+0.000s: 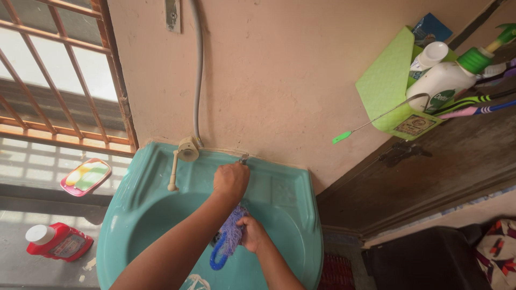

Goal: The person applies liquid cleaner from a bottle onto the surface of a sink and then uses a cloth to scrub the basin, the faucet, and the surrounding edges.

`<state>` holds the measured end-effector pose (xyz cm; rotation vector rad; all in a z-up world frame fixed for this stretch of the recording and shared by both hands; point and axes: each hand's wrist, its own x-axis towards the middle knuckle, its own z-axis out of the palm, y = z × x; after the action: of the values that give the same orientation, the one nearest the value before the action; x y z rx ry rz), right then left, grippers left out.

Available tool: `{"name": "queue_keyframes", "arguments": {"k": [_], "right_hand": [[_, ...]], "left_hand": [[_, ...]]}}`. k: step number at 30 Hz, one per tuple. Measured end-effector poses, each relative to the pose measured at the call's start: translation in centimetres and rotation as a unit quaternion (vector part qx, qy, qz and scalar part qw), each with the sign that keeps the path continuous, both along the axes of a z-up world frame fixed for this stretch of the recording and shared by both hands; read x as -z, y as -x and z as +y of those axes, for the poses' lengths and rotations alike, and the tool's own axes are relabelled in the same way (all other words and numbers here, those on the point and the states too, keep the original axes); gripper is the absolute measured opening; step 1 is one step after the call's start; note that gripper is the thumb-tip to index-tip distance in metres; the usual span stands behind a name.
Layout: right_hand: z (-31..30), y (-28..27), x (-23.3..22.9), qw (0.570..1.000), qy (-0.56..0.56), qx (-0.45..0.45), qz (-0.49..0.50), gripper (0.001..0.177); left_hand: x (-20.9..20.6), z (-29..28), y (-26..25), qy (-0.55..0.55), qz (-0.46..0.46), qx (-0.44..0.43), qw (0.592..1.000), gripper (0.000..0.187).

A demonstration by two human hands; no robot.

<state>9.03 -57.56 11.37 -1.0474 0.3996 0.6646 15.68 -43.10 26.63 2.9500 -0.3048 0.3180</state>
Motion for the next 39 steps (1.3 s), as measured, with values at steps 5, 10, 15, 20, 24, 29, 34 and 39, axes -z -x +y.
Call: {"name": "queue_keyframes", "arguments": {"k": [5,10,15,20,24,29,34,39], "right_hand": [[0.7,-3.2,3.2,1.000,-0.013,-0.009,-0.015,0.042],[0.6,-3.4,3.4,1.000,-0.013,0.012,-0.018,0.036],[-2.0,-1.4,-3.3,0.928,0.280,-0.052,-0.238,0.040],[-1.7,0.2,-14.5,0.737,0.612,-0.022,-0.286,0.042],[0.2,-2.5,-14.6,0.565,0.742,-0.022,-0.361,0.043],[1.8,-5.9,-6.9,0.459,0.734,-0.095,-0.491,0.050],[-3.6,-3.3,-4.9,0.427,0.689,-0.145,-0.568,0.051],[-6.8,-4.2,-6.4,0.435,0.769,-0.066,-0.464,0.054]], "left_hand": [[-0.5,0.3,-0.6,0.026,0.012,-0.018,0.999,0.012],[-0.2,1.2,-1.4,0.023,-0.022,0.010,0.999,0.013],[-1.2,5.1,-3.1,0.019,-0.034,0.023,0.999,0.016],[0.5,6.5,1.5,0.181,-0.238,0.092,0.950,0.041],[3.3,8.5,6.7,0.233,-0.079,0.095,0.965,0.033],[5.2,9.8,10.1,0.252,0.097,0.064,0.961,0.020],[4.3,9.9,11.0,0.243,0.182,0.071,0.950,0.025],[3.8,8.4,10.2,0.252,0.198,0.088,0.943,0.023]]}}
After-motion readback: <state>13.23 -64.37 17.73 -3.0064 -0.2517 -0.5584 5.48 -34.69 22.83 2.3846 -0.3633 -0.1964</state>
